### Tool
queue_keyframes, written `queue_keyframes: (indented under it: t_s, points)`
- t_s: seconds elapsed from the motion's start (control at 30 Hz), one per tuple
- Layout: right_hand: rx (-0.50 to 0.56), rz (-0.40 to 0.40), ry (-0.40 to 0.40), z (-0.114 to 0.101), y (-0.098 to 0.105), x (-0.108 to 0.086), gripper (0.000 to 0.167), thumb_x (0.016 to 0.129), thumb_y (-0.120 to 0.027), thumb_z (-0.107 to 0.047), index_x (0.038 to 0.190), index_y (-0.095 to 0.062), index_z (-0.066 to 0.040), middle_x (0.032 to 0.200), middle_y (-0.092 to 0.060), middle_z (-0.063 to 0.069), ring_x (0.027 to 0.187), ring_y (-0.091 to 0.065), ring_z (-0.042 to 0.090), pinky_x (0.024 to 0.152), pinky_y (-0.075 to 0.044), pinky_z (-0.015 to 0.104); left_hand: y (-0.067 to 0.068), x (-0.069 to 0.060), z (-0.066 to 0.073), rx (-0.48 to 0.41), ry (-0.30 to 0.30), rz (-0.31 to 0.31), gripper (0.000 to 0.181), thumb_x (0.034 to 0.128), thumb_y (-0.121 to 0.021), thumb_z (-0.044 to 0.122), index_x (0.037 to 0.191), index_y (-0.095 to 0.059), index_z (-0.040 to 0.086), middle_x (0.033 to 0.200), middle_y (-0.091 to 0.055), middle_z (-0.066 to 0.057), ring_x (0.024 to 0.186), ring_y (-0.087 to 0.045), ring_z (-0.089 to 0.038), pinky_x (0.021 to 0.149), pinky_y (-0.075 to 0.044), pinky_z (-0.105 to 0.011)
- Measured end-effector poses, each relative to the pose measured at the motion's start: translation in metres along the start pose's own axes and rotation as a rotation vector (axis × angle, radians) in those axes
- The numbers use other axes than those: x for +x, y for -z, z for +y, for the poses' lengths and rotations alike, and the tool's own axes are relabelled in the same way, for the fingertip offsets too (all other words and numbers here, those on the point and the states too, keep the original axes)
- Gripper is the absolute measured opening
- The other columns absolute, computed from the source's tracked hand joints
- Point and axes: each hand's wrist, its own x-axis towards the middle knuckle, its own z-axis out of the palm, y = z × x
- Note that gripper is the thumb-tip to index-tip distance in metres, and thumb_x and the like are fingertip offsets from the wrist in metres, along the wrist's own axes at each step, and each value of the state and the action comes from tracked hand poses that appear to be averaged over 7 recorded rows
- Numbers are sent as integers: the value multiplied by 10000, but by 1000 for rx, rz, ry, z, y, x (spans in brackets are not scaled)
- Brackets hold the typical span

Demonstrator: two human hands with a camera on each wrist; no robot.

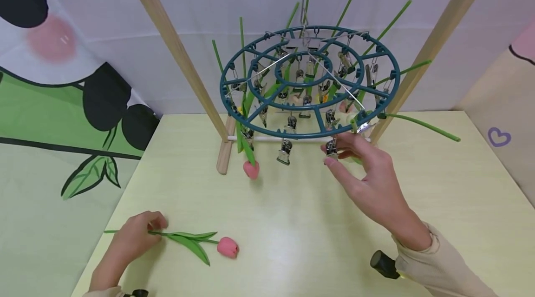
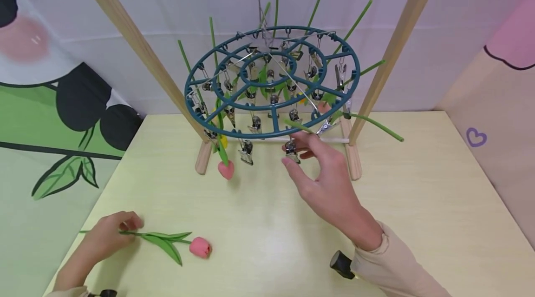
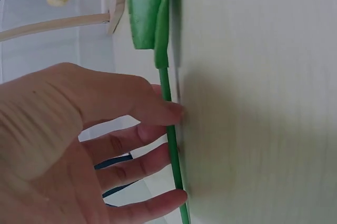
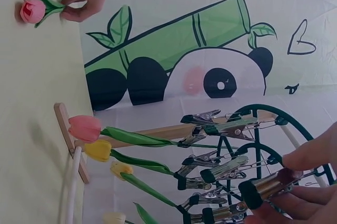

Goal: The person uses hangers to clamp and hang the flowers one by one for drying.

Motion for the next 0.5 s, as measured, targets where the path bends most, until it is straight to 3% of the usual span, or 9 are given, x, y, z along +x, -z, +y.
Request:
queue_keyframes:
  t_s: [0.23, 0.33, 0.4, 0.5]
  points:
    - [-19, 9, -24, -3, -2, -2, 269, 864, -665, -26, 1128, -611, -36, 1001, -674, 17, 892, -610, 115, 829, -483, 162, -2, 14, -7, 74, -5, -24, 209, 641, -718, 86, 713, -568, 213, 709, -540, 62, 666, -469, -139, 528, -372, -346]
    - [-35, 10, -37, -5, -2, -2, 263, 871, -662, -39, 1130, -613, -42, 1008, -675, 16, 892, -605, 109, 826, -479, 153, -2, 18, -11, 58, -37, -26, 213, 645, -728, 90, 727, -578, 217, 711, -551, 71, 673, -484, -128, 537, -388, -351]
    - [-44, 12, -40, -6, -2, -2, 260, 873, -661, -41, 1130, -621, -45, 1012, -675, 15, 891, -606, 105, 824, -481, 150, -3, 21, -14, 25, -81, -23, 218, 655, -735, 75, 738, -591, 217, 709, -557, 81, 673, -496, -111, 553, -403, -338]
    - [-53, 17, -42, -8, -1, -1, 253, 874, -659, -41, 1126, -634, -46, 1012, -678, 15, 885, -612, 100, 818, -487, 156, -4, 27, -18, -63, -196, -21, 232, 676, -739, 29, 751, -617, 212, 698, -556, 112, 658, -501, -56, 565, -425, -283]
